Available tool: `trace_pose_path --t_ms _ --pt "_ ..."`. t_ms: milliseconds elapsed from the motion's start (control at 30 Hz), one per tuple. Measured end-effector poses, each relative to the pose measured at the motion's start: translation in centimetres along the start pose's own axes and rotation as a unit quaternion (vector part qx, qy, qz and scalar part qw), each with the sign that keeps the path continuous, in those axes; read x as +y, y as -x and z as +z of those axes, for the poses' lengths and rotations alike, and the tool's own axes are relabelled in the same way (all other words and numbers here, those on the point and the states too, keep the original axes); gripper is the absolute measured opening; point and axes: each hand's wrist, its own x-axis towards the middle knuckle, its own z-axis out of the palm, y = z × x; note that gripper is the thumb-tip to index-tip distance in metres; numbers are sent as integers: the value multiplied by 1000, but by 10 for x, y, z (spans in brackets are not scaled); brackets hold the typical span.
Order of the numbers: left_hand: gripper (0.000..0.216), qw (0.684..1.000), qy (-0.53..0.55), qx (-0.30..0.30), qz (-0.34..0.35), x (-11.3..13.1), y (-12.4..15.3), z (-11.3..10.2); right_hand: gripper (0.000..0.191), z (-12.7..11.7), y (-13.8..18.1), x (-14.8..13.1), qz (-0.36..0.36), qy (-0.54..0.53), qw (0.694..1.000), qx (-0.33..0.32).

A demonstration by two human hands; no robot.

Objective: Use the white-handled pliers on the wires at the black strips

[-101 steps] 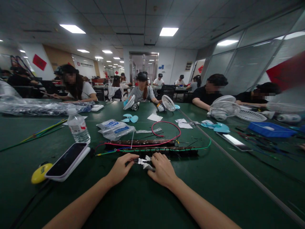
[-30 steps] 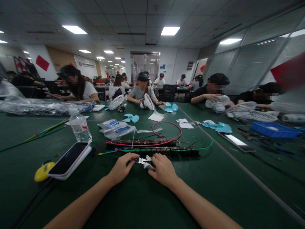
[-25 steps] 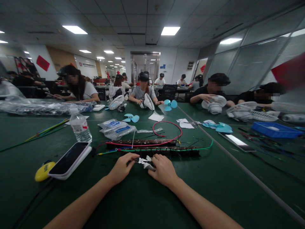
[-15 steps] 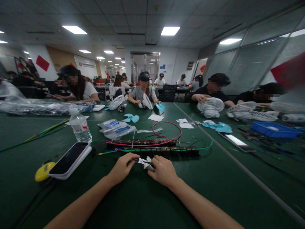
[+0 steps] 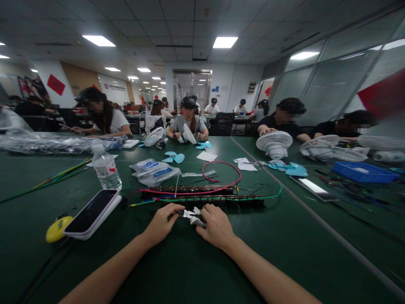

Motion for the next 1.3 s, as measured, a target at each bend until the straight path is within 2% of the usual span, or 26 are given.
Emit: trace_pose_path --t_ms 367,833,1300 --pt "25 999 29 17 -30 1 -1 1 24 6 0 2 -10 -15 999 34" --pt "23 994 92 14 -64 1 -2 3 23 5 0 2 -11 -14 1000 22" --pt "20 991 109 12 -76 4 -3 4 21 8 1 1 3 8 1000 23"
